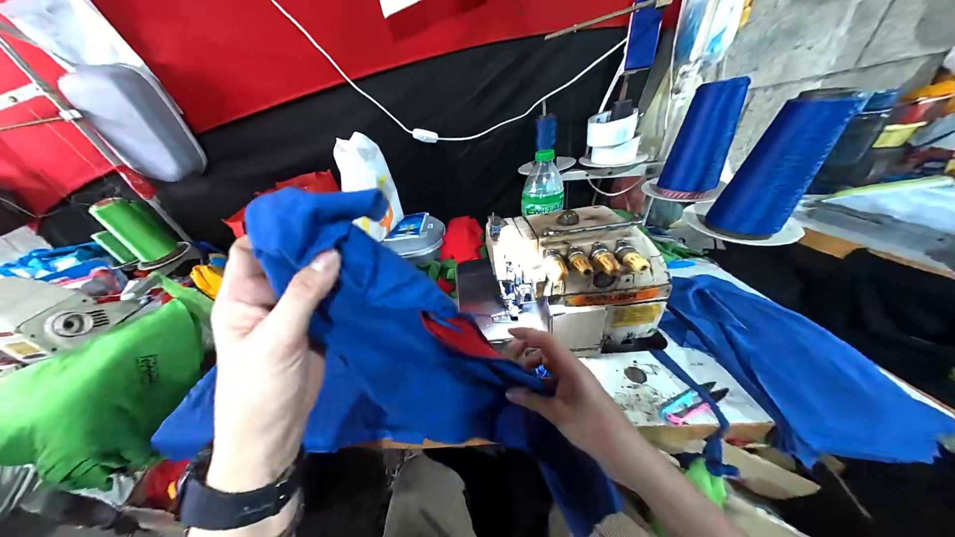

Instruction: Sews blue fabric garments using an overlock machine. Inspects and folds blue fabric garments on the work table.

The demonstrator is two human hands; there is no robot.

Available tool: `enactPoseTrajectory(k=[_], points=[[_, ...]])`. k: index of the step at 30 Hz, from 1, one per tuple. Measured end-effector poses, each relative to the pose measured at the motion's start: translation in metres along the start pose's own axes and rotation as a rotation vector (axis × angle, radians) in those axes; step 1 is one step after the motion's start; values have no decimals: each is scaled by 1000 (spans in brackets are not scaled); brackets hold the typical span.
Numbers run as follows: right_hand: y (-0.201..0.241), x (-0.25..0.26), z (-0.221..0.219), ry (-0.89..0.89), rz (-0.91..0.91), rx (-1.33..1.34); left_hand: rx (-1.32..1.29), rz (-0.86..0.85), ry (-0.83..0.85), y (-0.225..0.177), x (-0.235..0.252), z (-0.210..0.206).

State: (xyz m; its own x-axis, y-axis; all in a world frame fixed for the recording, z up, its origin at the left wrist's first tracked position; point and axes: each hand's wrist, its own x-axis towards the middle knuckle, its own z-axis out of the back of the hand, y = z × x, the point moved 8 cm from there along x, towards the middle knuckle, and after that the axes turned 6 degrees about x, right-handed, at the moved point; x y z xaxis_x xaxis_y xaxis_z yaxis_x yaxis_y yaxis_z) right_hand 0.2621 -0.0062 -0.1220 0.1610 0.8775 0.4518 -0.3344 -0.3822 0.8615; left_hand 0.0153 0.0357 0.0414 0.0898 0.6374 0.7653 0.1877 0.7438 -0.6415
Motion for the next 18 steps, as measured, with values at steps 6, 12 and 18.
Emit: enactPoseTrajectory(k=[6,12,18], points=[[63,27,10,88,362,-289,207,6,-175,-4,-28,87],[127,32,-62,676,282,231,446,-78,-352,-72,-58,188],[142,40,-141,795,127,516,777,-43,-472,-87,-70,255]])
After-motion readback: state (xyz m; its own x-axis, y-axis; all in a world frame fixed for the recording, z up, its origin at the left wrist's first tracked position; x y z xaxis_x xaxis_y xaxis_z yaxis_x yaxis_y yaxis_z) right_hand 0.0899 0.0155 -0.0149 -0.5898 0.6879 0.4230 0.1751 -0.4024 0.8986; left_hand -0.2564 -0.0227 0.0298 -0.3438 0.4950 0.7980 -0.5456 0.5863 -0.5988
